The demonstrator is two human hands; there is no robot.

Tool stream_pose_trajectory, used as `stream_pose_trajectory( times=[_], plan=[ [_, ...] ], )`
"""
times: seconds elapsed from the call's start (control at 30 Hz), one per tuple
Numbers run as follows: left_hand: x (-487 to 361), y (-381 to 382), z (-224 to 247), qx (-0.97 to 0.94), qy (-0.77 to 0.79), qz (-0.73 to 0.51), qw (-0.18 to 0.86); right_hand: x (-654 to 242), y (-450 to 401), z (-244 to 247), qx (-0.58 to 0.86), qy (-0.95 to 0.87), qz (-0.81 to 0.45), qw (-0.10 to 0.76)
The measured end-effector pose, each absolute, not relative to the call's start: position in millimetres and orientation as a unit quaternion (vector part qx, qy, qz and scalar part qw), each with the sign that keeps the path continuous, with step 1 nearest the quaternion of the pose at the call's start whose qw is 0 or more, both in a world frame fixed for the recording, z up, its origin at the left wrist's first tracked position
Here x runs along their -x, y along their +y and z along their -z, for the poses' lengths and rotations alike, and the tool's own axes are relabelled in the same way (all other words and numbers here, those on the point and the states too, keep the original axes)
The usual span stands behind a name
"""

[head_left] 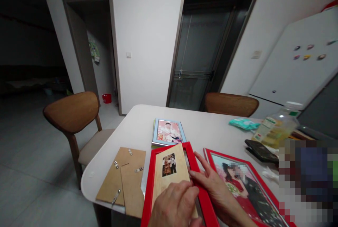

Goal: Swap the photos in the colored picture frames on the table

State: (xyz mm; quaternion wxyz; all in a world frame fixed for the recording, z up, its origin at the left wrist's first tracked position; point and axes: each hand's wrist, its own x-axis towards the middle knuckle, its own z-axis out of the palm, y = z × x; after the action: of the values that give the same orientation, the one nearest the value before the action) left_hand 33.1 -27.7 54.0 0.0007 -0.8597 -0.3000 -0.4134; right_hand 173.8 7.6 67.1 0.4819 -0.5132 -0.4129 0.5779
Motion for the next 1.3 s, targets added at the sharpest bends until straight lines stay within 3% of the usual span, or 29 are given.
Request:
stream_pose_trajectory(
  times=[0.13,0.3,0.43,0.5,0.77,0.93,1.13,1.3],
  plan=[
    [-2.2,-29.1,-65.9,0.782,-0.375,0.497,-0.038,-189.7,17.2,-53.9,0.577,-0.521,-0.472,0.416],
    [52.1,-29.4,-51.4,0.553,-0.564,0.575,-0.212,-206.9,28.8,-33.4,0.675,-0.659,-0.214,0.252],
    [76.4,-30.0,-24.4,0.473,-0.585,0.577,-0.317,-207.5,30.4,-24.9,0.674,-0.702,-0.156,0.167],
    [81.2,-31.1,-13.6,0.498,-0.608,0.543,-0.296,-206.3,30.7,-22.2,0.668,-0.713,-0.148,0.154],
    [93.8,-33.2,9.6,0.712,-0.588,0.382,-0.029,-209.6,32.7,-14.3,0.667,-0.727,-0.106,0.123],
    [89.9,-32.7,8.0,0.764,-0.562,0.312,0.066,-196.2,29.4,-22.2,0.648,-0.726,-0.094,0.212],
    [61.6,-27.0,5.3,0.846,-0.479,0.234,0.013,-137.1,30.0,-15.7,0.532,-0.686,-0.367,0.332],
    [53.5,-19.4,8.9,0.837,-0.471,0.277,-0.025,-97.2,25.8,-36.3,0.48,-0.604,-0.466,0.433]
  ],
)
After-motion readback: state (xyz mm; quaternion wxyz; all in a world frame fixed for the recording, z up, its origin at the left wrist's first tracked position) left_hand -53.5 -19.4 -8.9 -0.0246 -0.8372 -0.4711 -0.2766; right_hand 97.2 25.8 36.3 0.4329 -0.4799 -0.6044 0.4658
